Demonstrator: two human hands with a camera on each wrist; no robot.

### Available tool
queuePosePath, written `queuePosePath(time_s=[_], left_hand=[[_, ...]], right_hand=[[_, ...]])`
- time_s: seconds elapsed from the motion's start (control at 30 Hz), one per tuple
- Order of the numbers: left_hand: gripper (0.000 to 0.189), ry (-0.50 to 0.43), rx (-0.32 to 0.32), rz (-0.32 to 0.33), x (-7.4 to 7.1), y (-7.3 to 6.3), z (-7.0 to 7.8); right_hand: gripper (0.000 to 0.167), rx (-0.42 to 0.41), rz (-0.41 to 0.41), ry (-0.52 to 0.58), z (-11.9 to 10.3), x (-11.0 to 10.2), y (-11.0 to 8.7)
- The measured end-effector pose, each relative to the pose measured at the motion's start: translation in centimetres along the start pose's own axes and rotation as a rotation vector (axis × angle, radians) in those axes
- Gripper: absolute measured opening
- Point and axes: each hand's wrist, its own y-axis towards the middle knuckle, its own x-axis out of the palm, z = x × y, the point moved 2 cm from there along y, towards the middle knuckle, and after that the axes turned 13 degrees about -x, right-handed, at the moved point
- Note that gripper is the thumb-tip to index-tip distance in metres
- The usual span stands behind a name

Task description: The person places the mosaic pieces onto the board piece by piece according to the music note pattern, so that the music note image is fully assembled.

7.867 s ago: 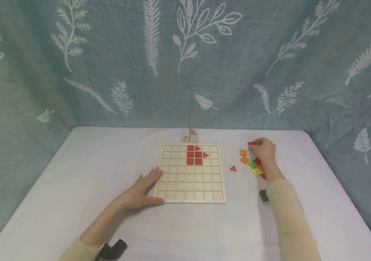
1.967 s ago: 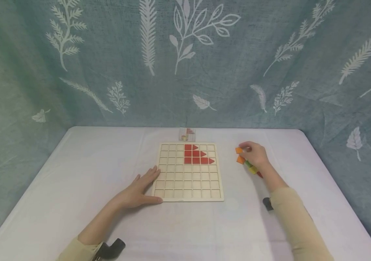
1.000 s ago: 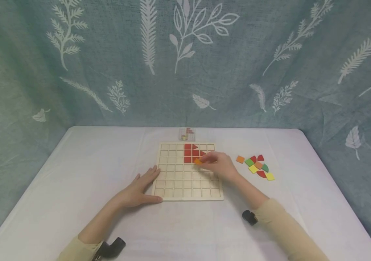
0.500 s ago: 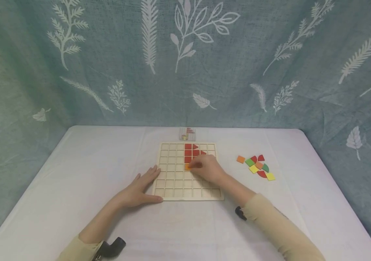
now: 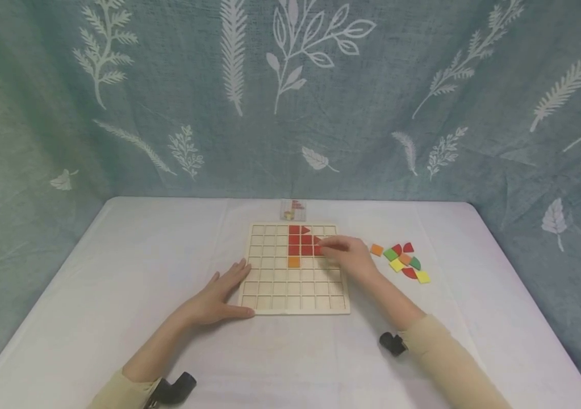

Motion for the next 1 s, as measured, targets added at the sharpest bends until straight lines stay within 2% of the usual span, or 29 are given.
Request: queuePosePath(time_s=[0.13, 0.37, 0.6, 0.77, 1.0], left_hand=[[0.099, 0.003, -0.008, 0.009, 0.0, 0.0, -0.2], [0.099, 0.000, 0.006, 0.004, 0.0, 0.1, -0.4], [0.098, -0.012, 0.011, 0.002, -0.1, 0.0, -0.3], [0.099, -0.007, 0.005, 0.003, 0.0, -0.1, -0.2], [0.098, -0.007, 0.015, 0.001, 0.0, 0.0, -0.1]], right_hand=[[0.040, 0.076, 0.053, 0.006, 1.3, -2.3, -1.0], [0.047, 0.087, 0.132, -0.056, 2.5, -6.5, -2.6], [0.055, 0.152, 0.188, -0.106, 4.4, -10.3, -4.0], [0.045, 0.158, 0.150, -0.254, 5.3, -11.2, -4.5], [0.034, 0.103, 0.099, -0.485, 5.4, -11.1, -4.1]])
